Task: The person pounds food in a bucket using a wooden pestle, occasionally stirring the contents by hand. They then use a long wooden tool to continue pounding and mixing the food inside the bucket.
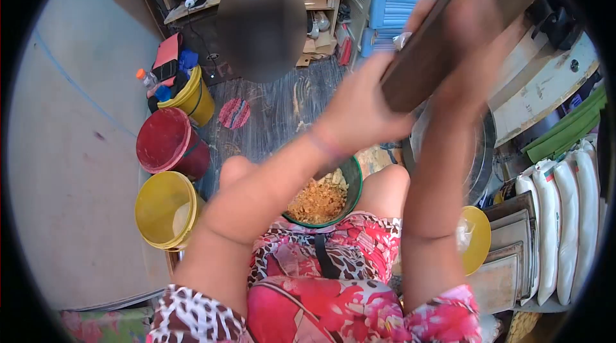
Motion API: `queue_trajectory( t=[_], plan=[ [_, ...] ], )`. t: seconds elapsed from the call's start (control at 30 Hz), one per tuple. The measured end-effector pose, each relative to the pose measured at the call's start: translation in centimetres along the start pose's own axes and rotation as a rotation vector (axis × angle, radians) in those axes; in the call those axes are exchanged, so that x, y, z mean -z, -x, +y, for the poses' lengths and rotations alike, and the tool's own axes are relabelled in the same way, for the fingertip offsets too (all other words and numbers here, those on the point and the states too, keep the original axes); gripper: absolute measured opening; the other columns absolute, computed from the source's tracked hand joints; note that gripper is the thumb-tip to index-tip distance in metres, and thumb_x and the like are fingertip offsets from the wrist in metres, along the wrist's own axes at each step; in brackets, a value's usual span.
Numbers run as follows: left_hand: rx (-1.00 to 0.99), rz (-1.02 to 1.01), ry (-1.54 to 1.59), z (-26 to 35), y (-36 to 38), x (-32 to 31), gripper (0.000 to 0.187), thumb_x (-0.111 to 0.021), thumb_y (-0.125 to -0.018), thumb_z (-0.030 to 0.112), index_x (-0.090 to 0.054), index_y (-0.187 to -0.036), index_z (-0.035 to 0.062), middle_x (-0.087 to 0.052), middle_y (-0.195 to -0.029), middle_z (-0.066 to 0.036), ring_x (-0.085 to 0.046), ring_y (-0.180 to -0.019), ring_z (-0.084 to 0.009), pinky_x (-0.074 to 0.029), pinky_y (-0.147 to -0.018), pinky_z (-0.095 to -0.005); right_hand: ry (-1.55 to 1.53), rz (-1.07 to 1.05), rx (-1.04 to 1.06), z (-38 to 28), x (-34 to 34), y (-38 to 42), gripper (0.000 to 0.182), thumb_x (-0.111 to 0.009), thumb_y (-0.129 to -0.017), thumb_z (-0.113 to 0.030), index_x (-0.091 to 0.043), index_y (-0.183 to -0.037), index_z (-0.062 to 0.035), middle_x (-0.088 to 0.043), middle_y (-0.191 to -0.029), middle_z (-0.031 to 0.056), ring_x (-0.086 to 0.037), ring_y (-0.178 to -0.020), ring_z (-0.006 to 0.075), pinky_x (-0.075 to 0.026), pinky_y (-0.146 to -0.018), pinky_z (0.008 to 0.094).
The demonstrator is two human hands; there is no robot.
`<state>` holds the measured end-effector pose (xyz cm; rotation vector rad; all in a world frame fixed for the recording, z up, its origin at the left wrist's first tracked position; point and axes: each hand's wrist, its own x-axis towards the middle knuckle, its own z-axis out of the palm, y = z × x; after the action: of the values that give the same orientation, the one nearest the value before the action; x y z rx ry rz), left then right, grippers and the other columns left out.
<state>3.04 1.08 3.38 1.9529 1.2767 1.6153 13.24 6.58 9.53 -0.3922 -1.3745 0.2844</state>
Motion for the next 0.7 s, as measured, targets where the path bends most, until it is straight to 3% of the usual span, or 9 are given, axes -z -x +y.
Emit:
queue_trajectory(
  t=[0.03,0.07,0.1,0.13,0.33,0.4,0.47,0.53,0.7],
  plan=[
    [-0.013,0.060,0.043,-6.8,4.6,-2.3,0.067,-0.075,-0.062,0.012,-0.047,-0.122,0.0024,-0.056,-0.117,-0.012,-0.058,-0.099,-0.0199,-0.046,-0.087,-0.0352,-0.084,-0.066,-0.077,3.3,-0.2,7.6,0.038,-0.065,-0.079,-0.035,-0.056,-0.098,-0.0027,-0.060,-0.085,0.0080,-0.058,-0.077,0.0152,-0.046,-0.072,0.0294],
    [0.353,-0.009,0.405,-12.9,10.0,-4.3,0.079,-0.073,-0.063,0.005,-0.038,-0.134,0.0058,-0.052,-0.125,-0.013,-0.049,-0.116,-0.0212,-0.039,-0.095,-0.0331,-0.107,-0.104,-0.313,10.6,-0.9,17.3,0.046,-0.072,-0.074,-0.031,-0.052,-0.105,-0.0034,-0.057,-0.088,0.0059,-0.056,-0.080,0.0150,-0.045,-0.073,0.0286],
    [0.376,-0.127,0.374,-18.2,13.6,-4.8,0.082,-0.073,-0.066,0.005,-0.033,-0.138,0.0057,-0.045,-0.134,-0.010,-0.044,-0.120,-0.0190,-0.037,-0.097,-0.0313,-0.297,-0.362,-0.547,12.2,0.0,24.6,0.075,-0.080,-0.068,-0.027,-0.037,-0.123,-0.0012,-0.052,-0.109,0.0091,-0.052,-0.101,0.0191,-0.042,-0.089,0.0329],
    [0.497,-0.180,0.360,-18.0,13.9,-4.4,0.084,-0.076,-0.064,0.009,-0.034,-0.136,0.0047,-0.044,-0.133,-0.011,-0.044,-0.120,-0.0210,-0.037,-0.098,-0.0320,-0.363,-0.386,-0.662,13.5,0.3,26.8,0.065,-0.079,-0.070,-0.023,-0.039,-0.117,-0.0031,-0.052,-0.101,0.0059,-0.054,-0.093,0.0168,-0.045,-0.082,0.0312],
    [0.425,-0.346,-0.219,-23.7,18.0,-1.7,0.086,-0.083,-0.052,0.029,-0.045,-0.126,0.0063,-0.047,-0.123,-0.015,-0.047,-0.115,-0.0337,-0.040,-0.097,-0.0382,-0.446,-0.328,-0.755,10.4,0.6,23.9,0.055,-0.075,-0.071,-0.012,-0.039,-0.111,-0.0038,-0.053,-0.088,0.0035,-0.055,-0.080,0.0136,-0.046,-0.071,0.0286],
    [0.916,-0.518,-0.655,-24.5,20.3,-0.8,0.093,-0.079,-0.058,0.043,-0.038,-0.133,0.0052,-0.041,-0.130,-0.022,-0.040,-0.124,-0.0340,-0.035,-0.102,-0.0391,-0.444,-0.316,-0.737,10.6,0.4,24.3,0.055,-0.075,-0.071,-0.010,-0.038,-0.112,-0.0039,-0.053,-0.089,0.0037,-0.055,-0.080,0.0137,-0.046,-0.072,0.0289],
    [1.084,-0.881,-0.725,-23.6,22.2,-1.9,0.093,-0.075,-0.059,0.051,-0.038,-0.135,0.0115,-0.036,-0.136,-0.020,-0.037,-0.127,-0.0340,-0.034,-0.104,-0.0382,-0.439,-0.311,-0.727,11.3,0.4,24.6,0.055,-0.075,-0.071,-0.008,-0.038,-0.112,-0.0040,-0.053,-0.089,0.0039,-0.055,-0.081,0.0138,-0.047,-0.072,0.0291],
    [0.777,-0.970,-1.038,-20.6,25.7,-4.2,0.082,-0.070,-0.062,0.054,-0.045,-0.131,0.0151,-0.037,-0.137,-0.020,-0.039,-0.125,-0.0364,-0.035,-0.103,-0.0393,-0.408,-0.348,-0.673,11.8,0.5,25.0,0.054,-0.074,-0.072,-0.008,-0.038,-0.112,-0.0047,-0.053,-0.089,0.0039,-0.055,-0.080,0.0136,-0.046,-0.071,0.0289],
    [0.823,-1.187,-0.822,-23.0,26.7,-6.9,0.057,-0.066,-0.072,0.038,-0.053,-0.124,0.0179,-0.049,-0.129,-0.016,-0.047,-0.118,-0.0349,-0.039,-0.098,-0.0426,-0.379,-0.326,-0.680,11.5,0.2,25.5,0.047,-0.074,-0.072,-0.009,-0.043,-0.106,-0.0051,-0.053,-0.086,0.0037,-0.055,-0.080,0.0132,-0.046,-0.071,0.0286]
  ],
)
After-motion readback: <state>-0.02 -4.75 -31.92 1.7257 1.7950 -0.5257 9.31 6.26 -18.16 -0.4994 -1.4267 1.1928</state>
